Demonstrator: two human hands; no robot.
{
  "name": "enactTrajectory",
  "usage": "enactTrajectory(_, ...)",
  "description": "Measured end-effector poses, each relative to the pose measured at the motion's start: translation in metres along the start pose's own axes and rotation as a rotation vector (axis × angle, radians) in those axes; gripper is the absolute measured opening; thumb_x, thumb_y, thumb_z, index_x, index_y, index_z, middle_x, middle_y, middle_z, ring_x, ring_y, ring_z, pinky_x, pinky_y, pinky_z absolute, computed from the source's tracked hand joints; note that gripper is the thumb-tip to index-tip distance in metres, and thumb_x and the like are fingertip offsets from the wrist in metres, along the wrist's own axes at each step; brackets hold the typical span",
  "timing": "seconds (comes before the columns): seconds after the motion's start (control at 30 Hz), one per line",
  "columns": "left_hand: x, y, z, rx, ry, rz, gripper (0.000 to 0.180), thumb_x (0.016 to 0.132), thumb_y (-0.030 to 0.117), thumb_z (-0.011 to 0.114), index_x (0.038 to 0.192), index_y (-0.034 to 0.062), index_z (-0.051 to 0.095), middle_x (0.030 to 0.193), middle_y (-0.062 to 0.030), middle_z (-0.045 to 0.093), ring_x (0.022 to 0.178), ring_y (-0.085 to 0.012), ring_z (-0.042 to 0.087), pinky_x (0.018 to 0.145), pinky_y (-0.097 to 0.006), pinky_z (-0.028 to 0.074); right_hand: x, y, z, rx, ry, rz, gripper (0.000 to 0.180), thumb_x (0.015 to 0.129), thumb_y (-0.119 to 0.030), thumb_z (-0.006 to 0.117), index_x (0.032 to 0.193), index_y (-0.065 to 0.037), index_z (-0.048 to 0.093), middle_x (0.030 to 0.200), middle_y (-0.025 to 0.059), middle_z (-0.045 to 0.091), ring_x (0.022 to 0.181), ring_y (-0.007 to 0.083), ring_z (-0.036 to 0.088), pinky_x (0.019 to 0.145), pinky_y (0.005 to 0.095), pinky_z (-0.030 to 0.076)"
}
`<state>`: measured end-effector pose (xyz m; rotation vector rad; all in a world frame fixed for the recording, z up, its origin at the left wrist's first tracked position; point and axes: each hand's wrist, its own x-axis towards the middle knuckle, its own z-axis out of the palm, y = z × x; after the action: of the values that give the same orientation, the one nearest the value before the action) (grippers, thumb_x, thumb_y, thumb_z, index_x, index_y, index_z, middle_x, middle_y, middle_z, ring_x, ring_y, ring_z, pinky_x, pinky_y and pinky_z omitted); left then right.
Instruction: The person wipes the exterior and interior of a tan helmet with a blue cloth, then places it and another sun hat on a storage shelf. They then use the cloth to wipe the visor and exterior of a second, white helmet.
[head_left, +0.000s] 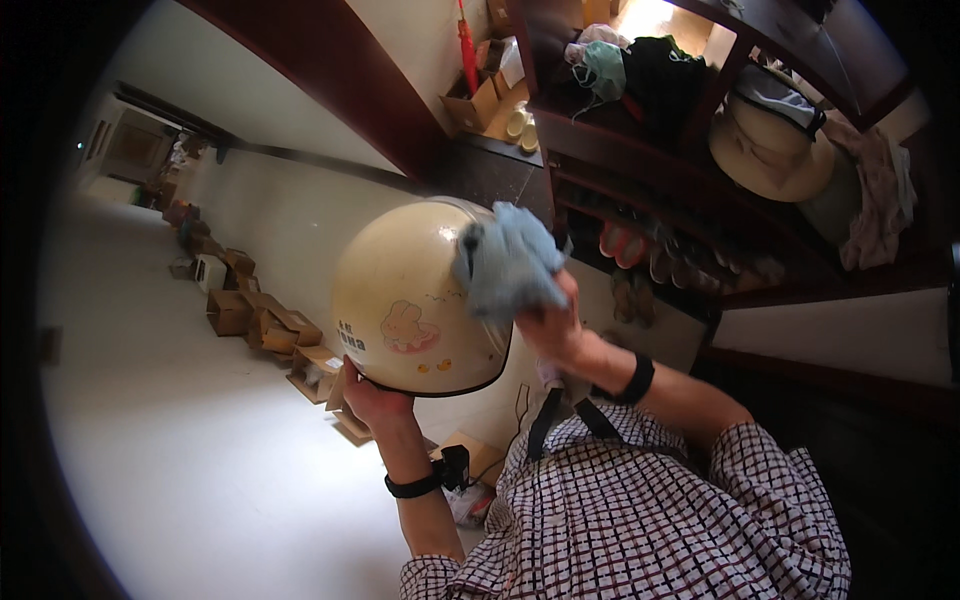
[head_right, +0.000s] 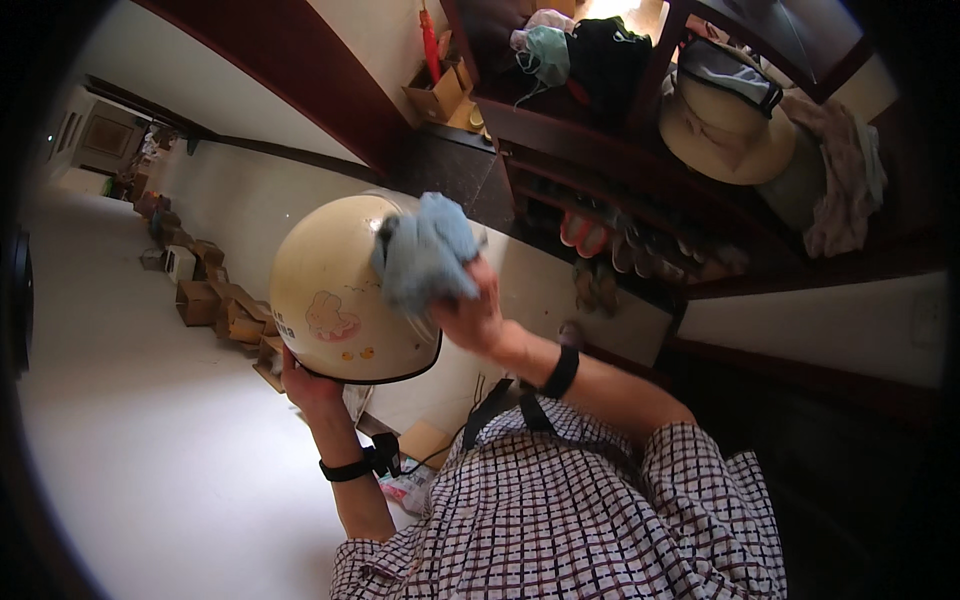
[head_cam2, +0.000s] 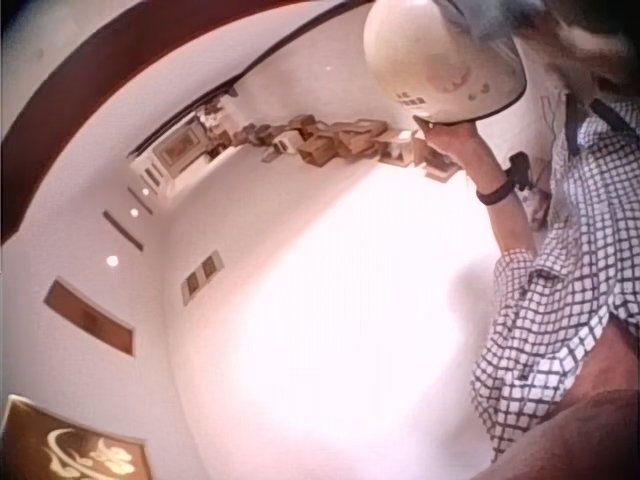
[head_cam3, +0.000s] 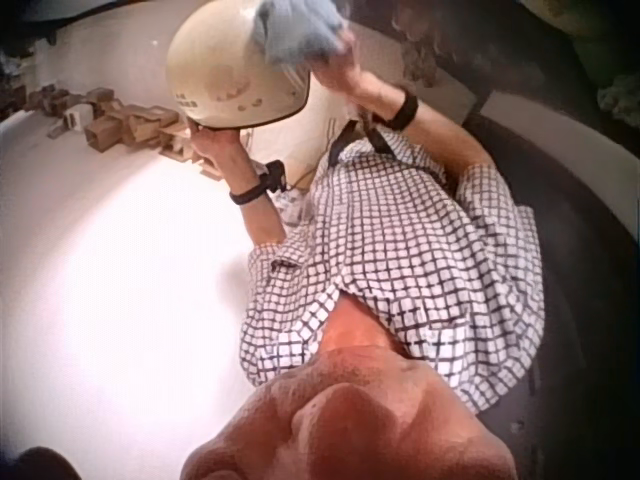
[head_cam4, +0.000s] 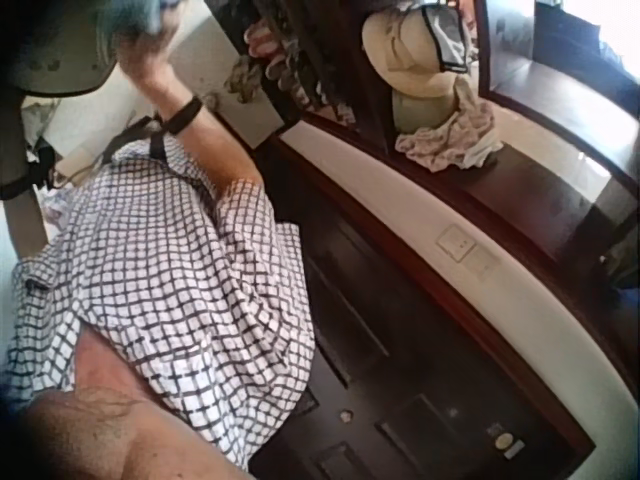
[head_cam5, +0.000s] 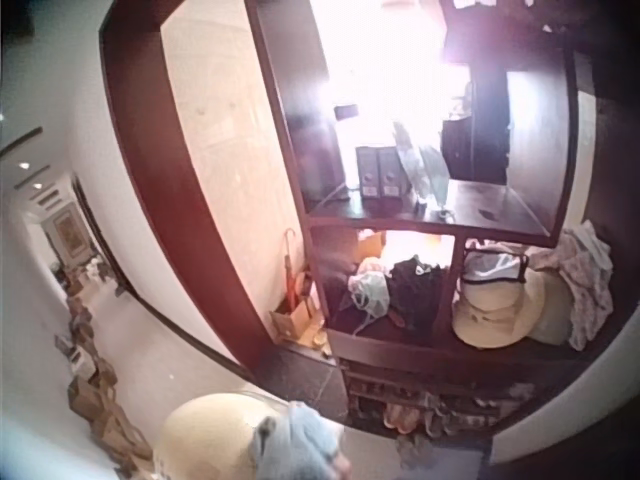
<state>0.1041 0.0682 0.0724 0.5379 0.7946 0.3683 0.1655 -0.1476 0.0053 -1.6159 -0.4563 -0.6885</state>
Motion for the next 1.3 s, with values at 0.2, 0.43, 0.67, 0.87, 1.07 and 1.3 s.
enactTrajectory(0.2,0.014,0.005,-0.015,0.009,-0.013,-0.025,0.044,0.097,0.032,0.032,0.132,0.0076,0.044,0.136,-0.0118,0.043,0.125,-0.0302,0.041,0.105,-0.048,0.032,-0.060,-0.046,-0.015,0.046,-0.223,0.068,0.035,0.066,-0.001,0.065,0.101,0.000,0.061,0.106,0.0192,0.061,0.098,0.0386,0.059,0.085,0.0415,0.047)
enactTrajectory(0.43,0.008,0.007,-0.020,0.040,-0.132,-0.003,0.043,0.097,0.033,0.032,0.130,0.0072,0.045,0.134,-0.0103,0.046,0.122,-0.0290,0.044,0.103,-0.046,0.035,-0.059,-0.025,-0.027,0.380,-0.060,0.535,0.033,0.063,0.005,0.059,0.095,0.000,0.063,0.093,0.0162,0.065,0.088,0.0335,0.063,0.082,0.0394,0.049)
enactTrajectory(0.67,-0.006,0.002,-0.021,0.060,-0.366,0.121,0.043,0.098,0.037,0.031,0.125,0.0072,0.048,0.123,-0.0077,0.054,0.112,-0.0234,0.053,0.094,-0.040,0.044,-0.013,-0.039,-0.028,0.024,-0.049,0.252,0.036,0.066,0.007,0.057,0.101,0.003,0.061,0.089,0.0135,0.065,0.087,0.0266,0.064,0.082,0.0361,0.049)
enactTrajectory(0.87,-0.019,0.015,-0.026,0.212,-0.404,0.160,0.041,0.098,0.035,0.033,0.122,0.0065,0.050,0.114,-0.0076,0.059,0.101,-0.0214,0.060,0.089,-0.034,0.048,0.022,-0.023,-0.026,0.208,-0.063,0.352,0.030,0.067,0.006,0.052,0.094,0.000,0.064,0.084,0.0123,0.066,0.077,0.0223,0.064,0.073,0.0313,0.050)
enactTrajectory(1.07,-0.022,0.003,-0.053,0.425,-0.403,0.164,0.040,0.097,0.034,0.039,0.110,0.0003,0.056,0.103,-0.0095,0.063,0.091,-0.0177,0.061,0.079,-0.030,0.049,0.090,0.014,-0.009,0.376,-0.373,0.377,0.023,0.069,-0.004,0.051,0.088,-0.001,0.065,0.087,0.0160,0.066,0.080,0.0301,0.065,0.074,0.0333,0.049)
enactTrajectory(1.3,-0.022,-0.002,-0.052,0.760,-0.444,0.291,0.038,0.097,0.031,0.040,0.098,-0.0012,0.060,0.085,-0.0084,0.064,0.075,-0.0132,0.059,0.067,-0.025,0.046,0.097,-0.005,0.032,-0.224,-0.671,0.309,0.032,0.064,-0.018,0.066,0.090,-0.001,0.063,0.085,0.0228,0.063,0.085,0.0393,0.061,0.077,0.0437,0.048)
